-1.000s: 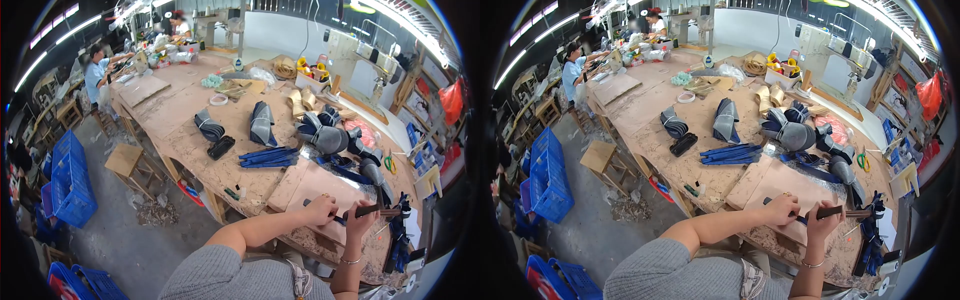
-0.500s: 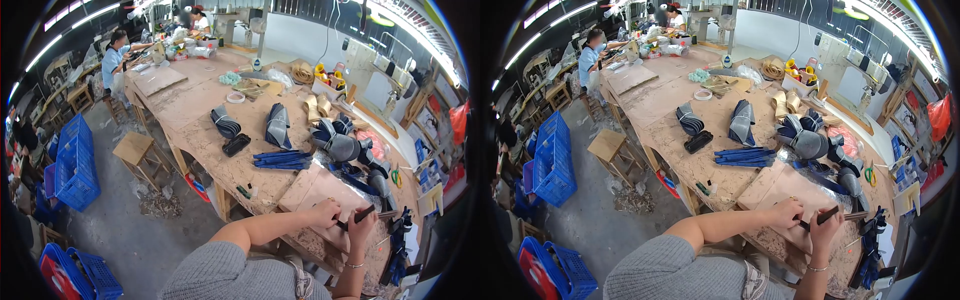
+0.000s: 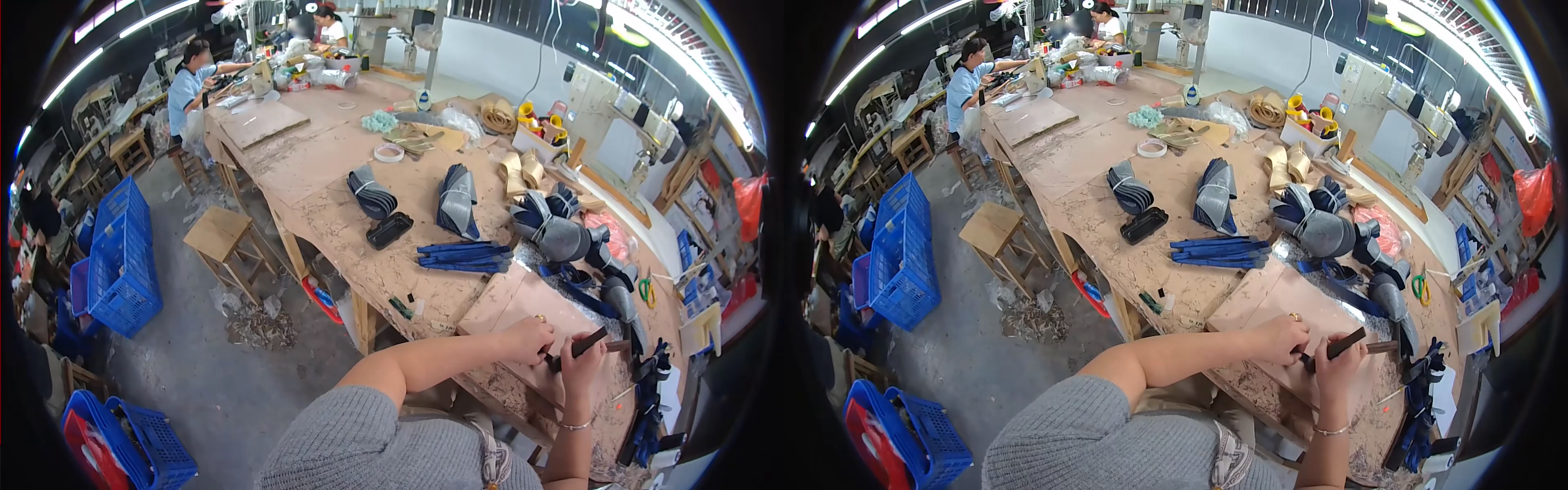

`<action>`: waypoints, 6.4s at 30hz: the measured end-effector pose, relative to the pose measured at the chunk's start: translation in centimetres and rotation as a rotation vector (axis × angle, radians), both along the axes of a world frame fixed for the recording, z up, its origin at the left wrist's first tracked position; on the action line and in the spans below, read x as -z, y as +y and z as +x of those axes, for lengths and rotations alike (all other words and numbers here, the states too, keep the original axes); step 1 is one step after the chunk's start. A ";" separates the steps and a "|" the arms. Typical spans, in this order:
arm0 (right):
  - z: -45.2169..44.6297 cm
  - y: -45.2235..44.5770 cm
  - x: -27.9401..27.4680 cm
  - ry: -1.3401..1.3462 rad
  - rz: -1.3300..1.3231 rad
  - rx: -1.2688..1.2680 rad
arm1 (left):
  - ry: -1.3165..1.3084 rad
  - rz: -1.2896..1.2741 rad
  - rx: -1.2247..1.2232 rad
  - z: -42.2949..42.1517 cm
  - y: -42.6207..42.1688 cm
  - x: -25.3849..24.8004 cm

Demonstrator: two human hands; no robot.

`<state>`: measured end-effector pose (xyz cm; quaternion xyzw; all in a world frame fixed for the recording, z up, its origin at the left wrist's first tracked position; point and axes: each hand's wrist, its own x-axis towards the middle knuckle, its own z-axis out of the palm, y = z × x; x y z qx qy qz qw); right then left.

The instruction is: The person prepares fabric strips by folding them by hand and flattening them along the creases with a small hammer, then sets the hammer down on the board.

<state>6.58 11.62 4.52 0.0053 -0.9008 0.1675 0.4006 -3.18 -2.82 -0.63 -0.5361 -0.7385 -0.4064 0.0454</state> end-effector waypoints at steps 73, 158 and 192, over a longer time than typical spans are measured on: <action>-4.2 -4.4 0.6 0.040 -0.064 -0.203 | -0.070 -0.016 -0.169 -0.4 -6.1 -1.4; 3.6 2.3 3.2 0.140 -0.198 0.255 | 0.203 -0.035 -0.163 -8.7 19.6 1.2; 5.0 0.8 -0.5 0.257 -0.223 0.140 | 0.125 -0.017 -0.108 4.9 -0.9 -1.4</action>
